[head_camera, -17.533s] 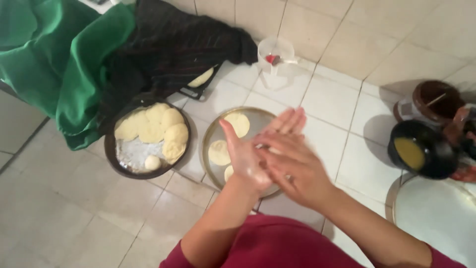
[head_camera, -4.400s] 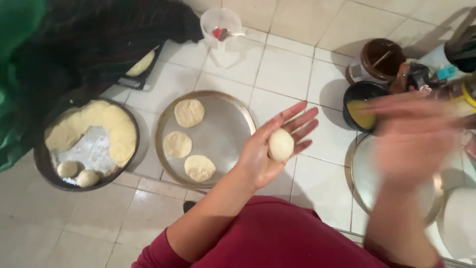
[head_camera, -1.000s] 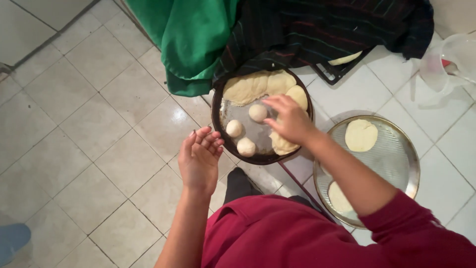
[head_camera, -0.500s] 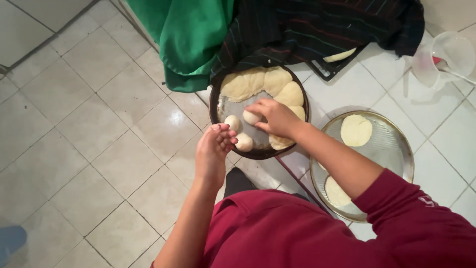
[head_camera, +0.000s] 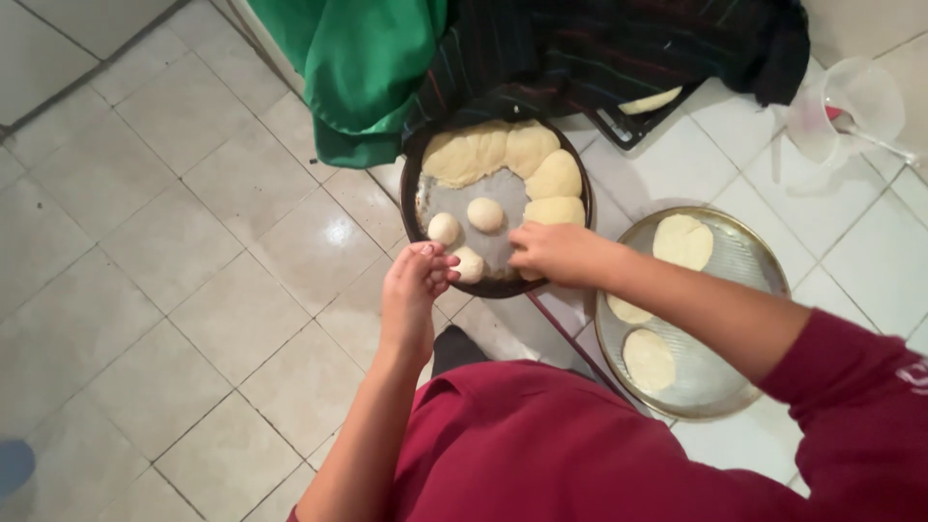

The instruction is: Prepare and shape dough into small rounds and flat disks on baking pans.

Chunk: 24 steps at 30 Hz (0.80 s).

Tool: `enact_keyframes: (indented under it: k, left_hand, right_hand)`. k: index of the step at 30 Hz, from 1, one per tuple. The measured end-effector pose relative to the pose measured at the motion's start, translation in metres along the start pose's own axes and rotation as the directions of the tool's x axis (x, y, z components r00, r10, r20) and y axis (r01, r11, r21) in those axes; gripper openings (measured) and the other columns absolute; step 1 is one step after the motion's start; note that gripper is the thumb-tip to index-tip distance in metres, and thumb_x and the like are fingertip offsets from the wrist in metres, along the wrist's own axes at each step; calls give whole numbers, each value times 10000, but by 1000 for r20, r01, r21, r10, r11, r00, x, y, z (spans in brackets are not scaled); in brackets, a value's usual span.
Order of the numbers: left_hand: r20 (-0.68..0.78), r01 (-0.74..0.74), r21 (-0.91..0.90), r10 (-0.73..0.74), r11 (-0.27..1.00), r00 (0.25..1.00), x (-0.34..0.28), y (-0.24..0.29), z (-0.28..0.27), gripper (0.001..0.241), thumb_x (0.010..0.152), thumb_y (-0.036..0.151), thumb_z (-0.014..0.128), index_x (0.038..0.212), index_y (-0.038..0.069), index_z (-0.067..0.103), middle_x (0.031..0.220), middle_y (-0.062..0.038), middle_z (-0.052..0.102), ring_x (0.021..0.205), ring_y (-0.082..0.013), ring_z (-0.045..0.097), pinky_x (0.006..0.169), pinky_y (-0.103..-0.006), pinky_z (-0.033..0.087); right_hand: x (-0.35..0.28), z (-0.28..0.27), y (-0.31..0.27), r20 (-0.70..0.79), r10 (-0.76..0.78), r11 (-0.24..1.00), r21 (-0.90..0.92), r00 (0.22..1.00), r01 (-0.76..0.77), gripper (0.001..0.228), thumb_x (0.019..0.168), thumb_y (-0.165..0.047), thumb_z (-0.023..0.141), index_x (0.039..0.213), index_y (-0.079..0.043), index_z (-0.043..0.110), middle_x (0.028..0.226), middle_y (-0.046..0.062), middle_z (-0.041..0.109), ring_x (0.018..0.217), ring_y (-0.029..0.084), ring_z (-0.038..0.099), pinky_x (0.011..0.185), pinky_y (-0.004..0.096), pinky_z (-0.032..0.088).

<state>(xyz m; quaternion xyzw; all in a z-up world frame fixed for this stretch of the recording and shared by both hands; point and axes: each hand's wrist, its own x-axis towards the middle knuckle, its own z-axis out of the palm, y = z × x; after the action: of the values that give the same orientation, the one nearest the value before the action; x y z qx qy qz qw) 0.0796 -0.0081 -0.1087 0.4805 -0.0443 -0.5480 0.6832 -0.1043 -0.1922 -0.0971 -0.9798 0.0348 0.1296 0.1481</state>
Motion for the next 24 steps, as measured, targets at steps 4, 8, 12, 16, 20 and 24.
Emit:
enact_keyframes:
  k: [4, 8, 12, 16, 20, 24]
  left_hand:
    - [20, -8, 0, 8, 1000, 1000, -6, -7, 0, 215, 1018, 212, 526, 1080, 32, 626, 911, -69, 723, 774, -123, 645, 738, -257, 480]
    - [45, -16, 21, 15, 1000, 999, -9, -7, -1, 208, 1016, 207, 534, 1076, 34, 632, 912, -63, 732, 779, -115, 650, 732, -253, 475]
    - [37, -59, 65, 57, 996, 998, -19, -6, -11, 203, 1018, 204, 539, 1069, 33, 638, 925, -64, 738, 789, -107, 650, 744, -247, 477]
    - [14, -87, 85, 86, 993, 996, -10, -23, -17, 201, 1017, 202, 545, 1068, 35, 646, 931, -65, 742, 794, -107, 648, 738, -250, 475]
    - [145, -217, 256, 185, 942, 972, 1, -50, 1, 144, 982, 145, 643, 1080, 40, 645, 957, -59, 736, 870, -134, 678, 783, -286, 525]
    - [290, -391, 667, 262, 634, 920, -6, -31, 50, 239, 891, 118, 756, 1103, 75, 653, 998, -82, 739, 957, -223, 715, 848, -345, 566]
  right_hand:
    - [7, 14, 13, 31, -41, 987, -154, 999, 45, 133, 772, -92, 665, 904, -69, 661, 991, 107, 637, 975, 307, 637, 819, 411, 552]
    - [9, 14, 33, 115, -19, 991, -129, 993, 34, 94, 800, -100, 674, 885, -60, 676, 975, 119, 657, 963, 335, 656, 811, 438, 545]
    - [7, -30, 38, 253, -41, 999, 18, 967, 38, 123, 753, -110, 753, 859, -67, 708, 991, 136, 645, 948, 346, 651, 821, 432, 538]
    - [-14, -82, 30, 171, 20, 963, 261, 985, -65, 179, 718, 5, 732, 882, -61, 707, 1063, 85, 669, 966, 313, 669, 787, 408, 538]
    - [-31, -114, 22, 106, 84, 927, 358, 991, -117, 165, 791, -1, 733, 925, -96, 731, 1021, 30, 707, 935, 227, 691, 811, 350, 554]
    - [-50, -139, 16, -22, 127, 877, 469, 992, -102, 125, 811, -9, 741, 903, -93, 726, 935, 6, 730, 917, 178, 701, 800, 329, 558]
